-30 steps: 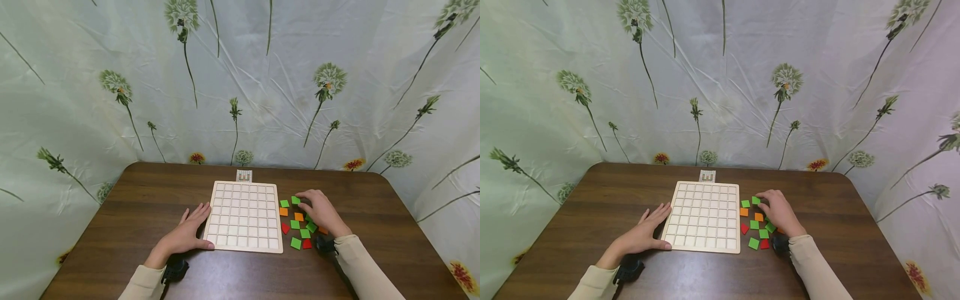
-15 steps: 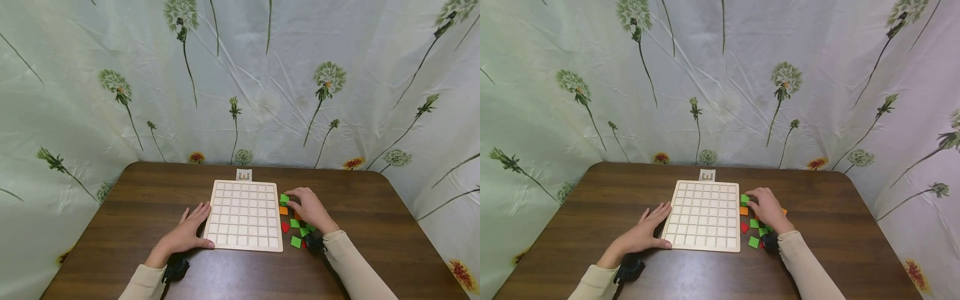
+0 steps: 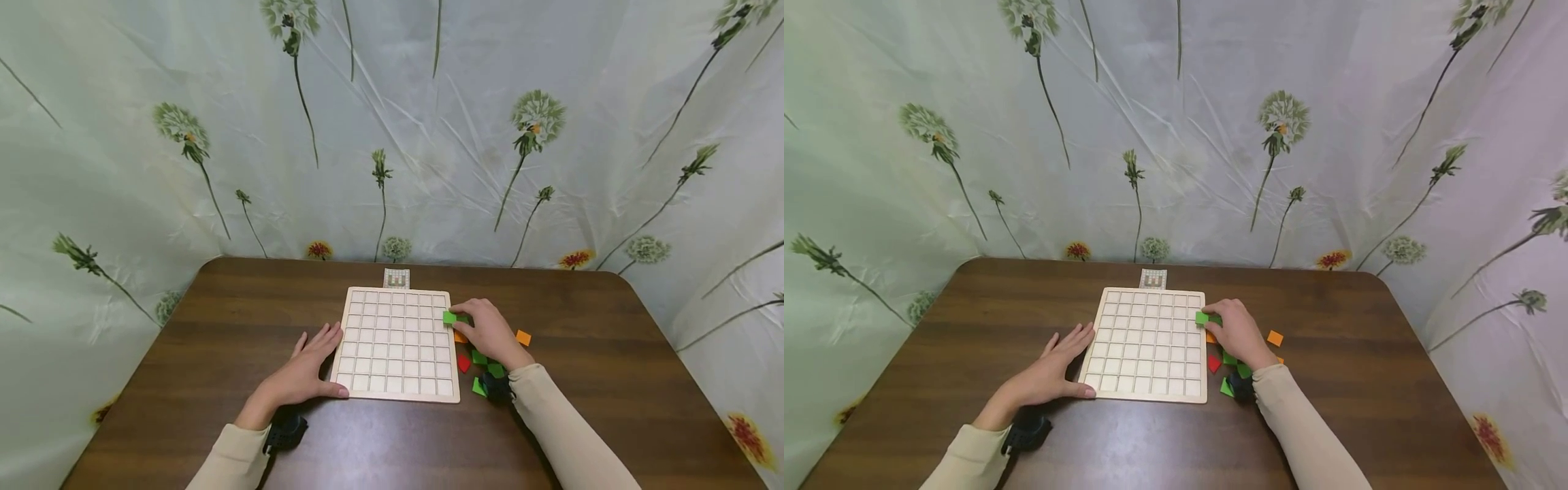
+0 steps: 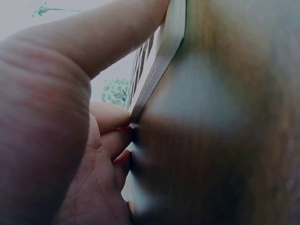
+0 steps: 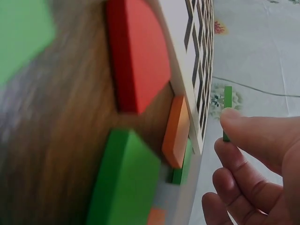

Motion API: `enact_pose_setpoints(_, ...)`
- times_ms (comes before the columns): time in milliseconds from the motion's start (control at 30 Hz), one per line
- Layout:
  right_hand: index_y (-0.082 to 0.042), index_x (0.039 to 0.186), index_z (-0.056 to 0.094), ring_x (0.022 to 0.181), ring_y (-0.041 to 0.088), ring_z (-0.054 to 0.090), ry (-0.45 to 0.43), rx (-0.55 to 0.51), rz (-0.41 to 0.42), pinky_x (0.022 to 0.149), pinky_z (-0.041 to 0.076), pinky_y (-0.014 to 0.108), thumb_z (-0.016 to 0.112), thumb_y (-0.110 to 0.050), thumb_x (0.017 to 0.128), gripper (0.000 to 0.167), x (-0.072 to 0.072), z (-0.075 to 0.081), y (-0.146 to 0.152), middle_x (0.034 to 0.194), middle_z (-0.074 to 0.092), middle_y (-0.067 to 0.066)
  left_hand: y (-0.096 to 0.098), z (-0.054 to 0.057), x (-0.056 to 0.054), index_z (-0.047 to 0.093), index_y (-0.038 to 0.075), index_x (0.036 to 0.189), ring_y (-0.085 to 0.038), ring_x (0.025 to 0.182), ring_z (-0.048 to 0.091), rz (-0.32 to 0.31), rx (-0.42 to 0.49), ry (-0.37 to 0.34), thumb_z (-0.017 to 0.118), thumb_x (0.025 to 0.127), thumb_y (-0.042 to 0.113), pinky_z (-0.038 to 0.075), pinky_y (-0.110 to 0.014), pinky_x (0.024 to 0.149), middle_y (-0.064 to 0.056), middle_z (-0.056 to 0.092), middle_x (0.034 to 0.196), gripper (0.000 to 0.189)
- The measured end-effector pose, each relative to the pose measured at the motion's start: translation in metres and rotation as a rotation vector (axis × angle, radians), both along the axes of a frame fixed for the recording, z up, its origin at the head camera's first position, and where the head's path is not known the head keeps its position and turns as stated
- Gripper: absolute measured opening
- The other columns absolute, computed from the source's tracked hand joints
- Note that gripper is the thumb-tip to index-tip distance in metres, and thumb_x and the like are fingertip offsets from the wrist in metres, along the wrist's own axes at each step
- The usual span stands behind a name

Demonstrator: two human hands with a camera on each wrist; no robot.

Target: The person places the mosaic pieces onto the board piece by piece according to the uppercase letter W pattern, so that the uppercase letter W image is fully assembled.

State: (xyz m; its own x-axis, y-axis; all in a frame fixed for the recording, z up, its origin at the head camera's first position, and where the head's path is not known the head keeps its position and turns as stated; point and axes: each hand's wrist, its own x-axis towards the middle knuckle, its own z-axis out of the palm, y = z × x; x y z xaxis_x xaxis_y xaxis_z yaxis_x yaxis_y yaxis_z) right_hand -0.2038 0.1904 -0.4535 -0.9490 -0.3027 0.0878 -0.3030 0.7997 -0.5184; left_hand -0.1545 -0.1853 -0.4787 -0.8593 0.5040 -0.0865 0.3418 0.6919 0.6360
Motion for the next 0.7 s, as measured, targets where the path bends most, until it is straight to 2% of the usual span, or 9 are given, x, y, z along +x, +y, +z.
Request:
enact_pose_setpoints(200, -0.005, 0.125, 0.071, 0.118, 0.035, 0.054, -0.015, -0.008, 0.009, 0.099, 0.046, 0.052, 0.072, -0.014, 0.094, 0.033, -0.004, 0.002, -0.01, 0.125, 0.066, 0.015, 0.0, 0.0, 0.0, 0.022, -0.001, 0.159, -0.035, 0.154, 0.006, 0.003, 0.002, -0.004, 0.082, 0.078, 0.051, -0.006, -0.063, 0.116, -0.016, 0.016, 0.166, 0.113)
enact_pose_setpoints(500, -0.005, 0.123, 0.072, 0.108, 0.031, 0.055, -0.017, -0.025, 0.04, 0.092, 0.048, 0.047, 0.072, -0.013, 0.094, 0.03, -0.01, 0.002, -0.021, 0.115, 0.068, 0.012, 0.0, 0.001, 0.001, 0.021, 0.0, 0.159, -0.035, 0.154, 0.006, 0.008, 0.001, -0.004, 0.082, 0.079, 0.05, -0.006, -0.062, 0.117, -0.015, 0.015, 0.167, 0.113)
enact_pose_setpoints(700, -0.004, 0.122, 0.073, 0.108, 0.031, 0.057, -0.021, -0.026, 0.06, 0.089, 0.049, 0.047, 0.072, -0.012, 0.094, 0.029, -0.01, 0.002, -0.028, 0.116, 0.069, 0.012, 0.001, 0.001, 0.0, 0.021, 0.001, 0.159, -0.034, 0.154, 0.006, 0.007, -0.005, -0.003, 0.083, 0.078, 0.051, -0.006, -0.061, 0.117, -0.014, 0.015, 0.167, 0.114)
